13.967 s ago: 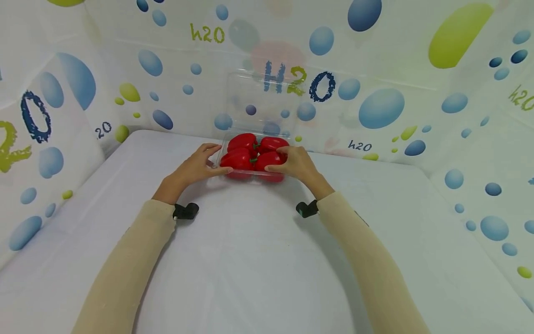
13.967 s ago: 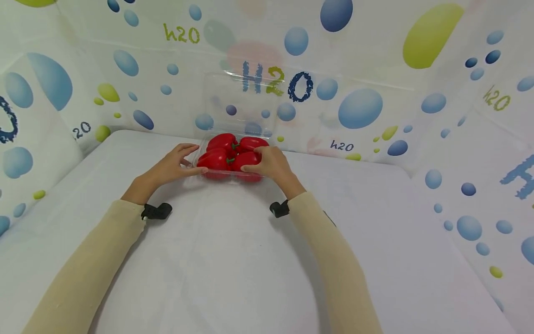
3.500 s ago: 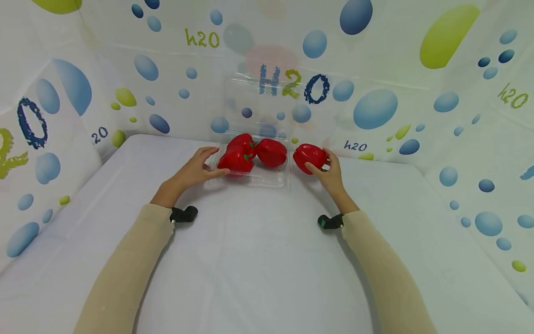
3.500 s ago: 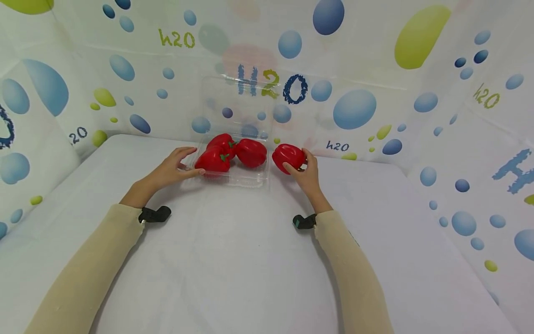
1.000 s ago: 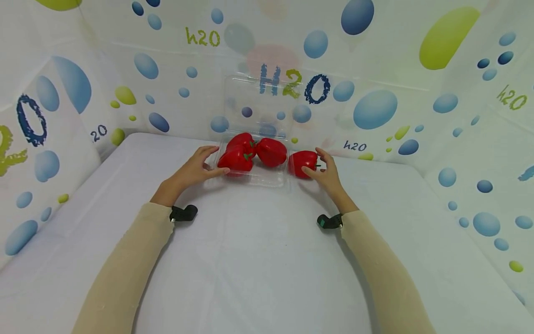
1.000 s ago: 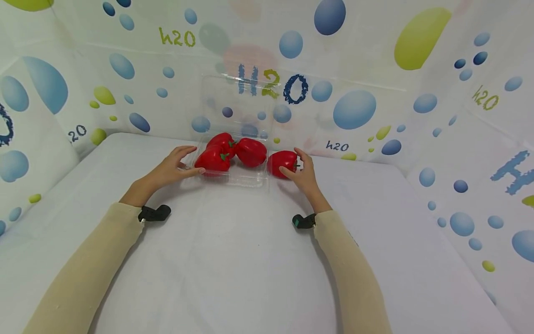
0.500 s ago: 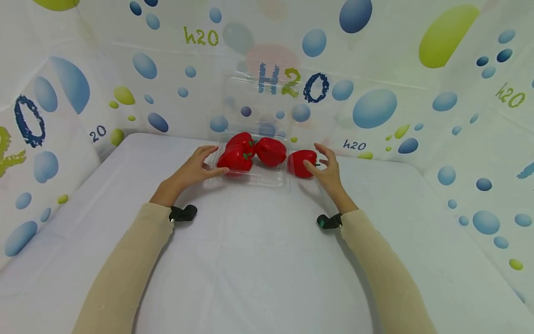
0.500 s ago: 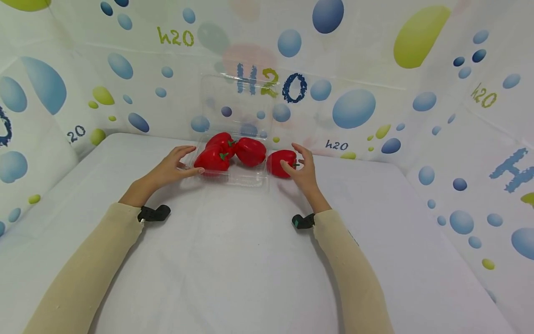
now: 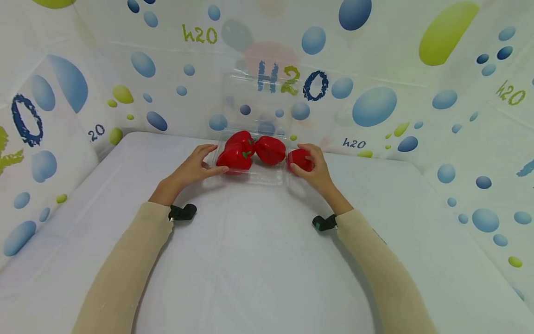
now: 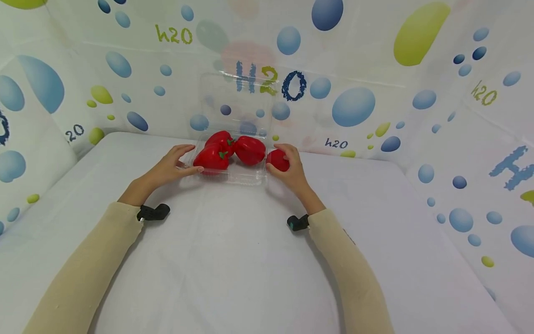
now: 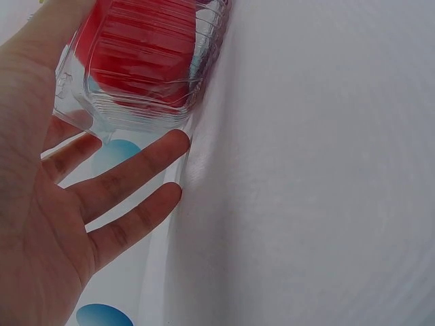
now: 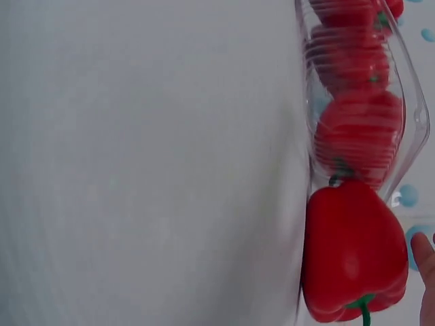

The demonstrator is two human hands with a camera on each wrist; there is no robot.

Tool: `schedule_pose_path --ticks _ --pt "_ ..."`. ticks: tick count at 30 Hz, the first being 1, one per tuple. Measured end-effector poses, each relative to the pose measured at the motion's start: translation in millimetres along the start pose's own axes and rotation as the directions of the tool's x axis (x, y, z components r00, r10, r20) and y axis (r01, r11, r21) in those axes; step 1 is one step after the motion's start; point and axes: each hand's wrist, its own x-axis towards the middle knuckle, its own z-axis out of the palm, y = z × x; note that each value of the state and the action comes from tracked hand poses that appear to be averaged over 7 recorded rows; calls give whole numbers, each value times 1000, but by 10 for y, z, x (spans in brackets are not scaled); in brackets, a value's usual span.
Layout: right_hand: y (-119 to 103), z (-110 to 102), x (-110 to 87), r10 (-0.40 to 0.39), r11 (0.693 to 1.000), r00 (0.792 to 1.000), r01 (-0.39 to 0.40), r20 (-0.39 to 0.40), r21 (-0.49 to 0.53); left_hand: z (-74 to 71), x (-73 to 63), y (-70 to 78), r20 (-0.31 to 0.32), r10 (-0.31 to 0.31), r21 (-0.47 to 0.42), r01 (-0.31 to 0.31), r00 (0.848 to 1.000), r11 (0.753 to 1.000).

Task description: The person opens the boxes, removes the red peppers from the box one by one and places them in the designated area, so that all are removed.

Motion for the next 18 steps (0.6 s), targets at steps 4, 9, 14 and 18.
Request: schedule_pose_path --ticks 4,9,14,18 --pt "-51 54 8 -9 1000 999 8 44 18 -1 6 1 -1 -1 1 1 1000 1000" --pt "-105 106 26 -22 999 996 17 89 50 -7 8 7 -3 5 -2 -5 1000 1000" --pt "-149 175 26 -25 995 993 14 117 95 -4 15 -3 -1 6 -8 -6 1000 1000" --pt "-138 244 22 -70 990 990 54 122 133 4 22 -13 0 8 -8 -8 1000 1000"
